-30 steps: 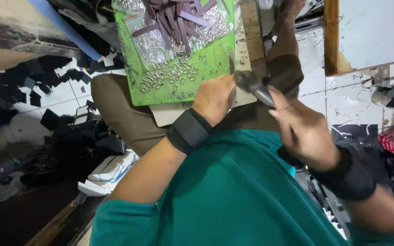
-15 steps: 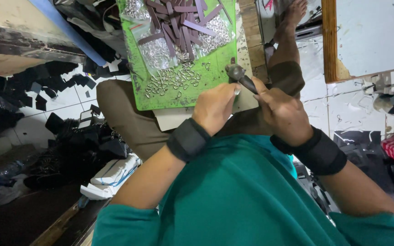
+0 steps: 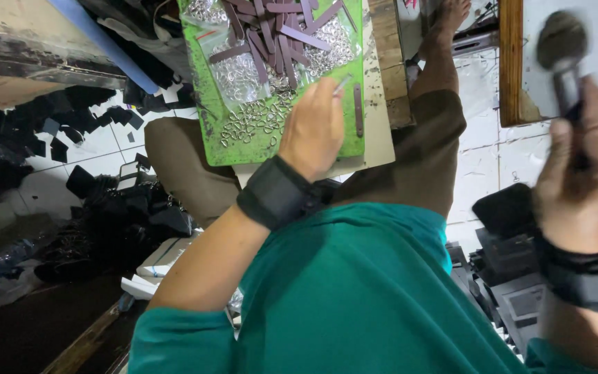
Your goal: Hammering metal eyelets into leather strips on a workshop table
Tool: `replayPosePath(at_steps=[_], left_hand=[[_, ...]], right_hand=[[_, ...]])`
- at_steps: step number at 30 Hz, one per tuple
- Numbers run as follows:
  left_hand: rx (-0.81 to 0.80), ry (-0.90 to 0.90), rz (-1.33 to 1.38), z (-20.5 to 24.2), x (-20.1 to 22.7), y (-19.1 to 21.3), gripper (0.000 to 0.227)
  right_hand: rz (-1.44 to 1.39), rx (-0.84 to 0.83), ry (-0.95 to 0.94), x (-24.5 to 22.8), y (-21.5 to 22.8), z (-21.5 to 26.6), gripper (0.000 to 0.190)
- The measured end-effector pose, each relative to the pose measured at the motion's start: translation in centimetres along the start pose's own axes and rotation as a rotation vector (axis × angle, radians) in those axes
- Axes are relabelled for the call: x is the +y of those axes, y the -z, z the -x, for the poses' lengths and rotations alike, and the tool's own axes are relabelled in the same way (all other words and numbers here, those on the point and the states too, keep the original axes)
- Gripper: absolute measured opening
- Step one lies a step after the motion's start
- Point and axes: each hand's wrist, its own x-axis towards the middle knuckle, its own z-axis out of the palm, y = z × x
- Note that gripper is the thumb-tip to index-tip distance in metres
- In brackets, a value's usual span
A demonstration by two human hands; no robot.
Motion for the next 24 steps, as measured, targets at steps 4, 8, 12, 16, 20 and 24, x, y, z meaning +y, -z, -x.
replayPosePath(at_steps=[4, 8, 12, 16, 20, 24], left_hand=[[0.022, -0.005, -0.14, -1.4, -0.6, -2.1, 0.012], [-0.103, 0.09, -0.238, -2.8, -1.0, -3.0, 0.017], [-0.059, 0.017, -0.278, -2.8, -1.5, -3.7, 0.025], [-0.041, 0.018, -0.243, -2.6, -1.1, -3.6, 0.011], [0.079, -0.092, -0.234, -3.1, -1.9, -4.2, 0.002], [-0.098, -0.062, -0.049, -5.3, 6.2, -0.2, 0.013]], right_hand=[[-0.074, 0.027, -0.013, 3.3, -0.7, 0.1, 0.051], [0.149, 0.095, 0.063, 5.6, -1.6, 0.1, 0.045], [0.12, 0.099, 0.046, 4.5, -1.3, -0.7, 0.048], [0.265, 0.112, -0.036, 6.2, -2.0, -0.3, 0.046], [0.467, 0.2, -0.04, 6.0, -2.1, -0.7, 0.039], [0.401, 0.239, -0.143, 5.1, -2.3, -1.5, 0.038]])
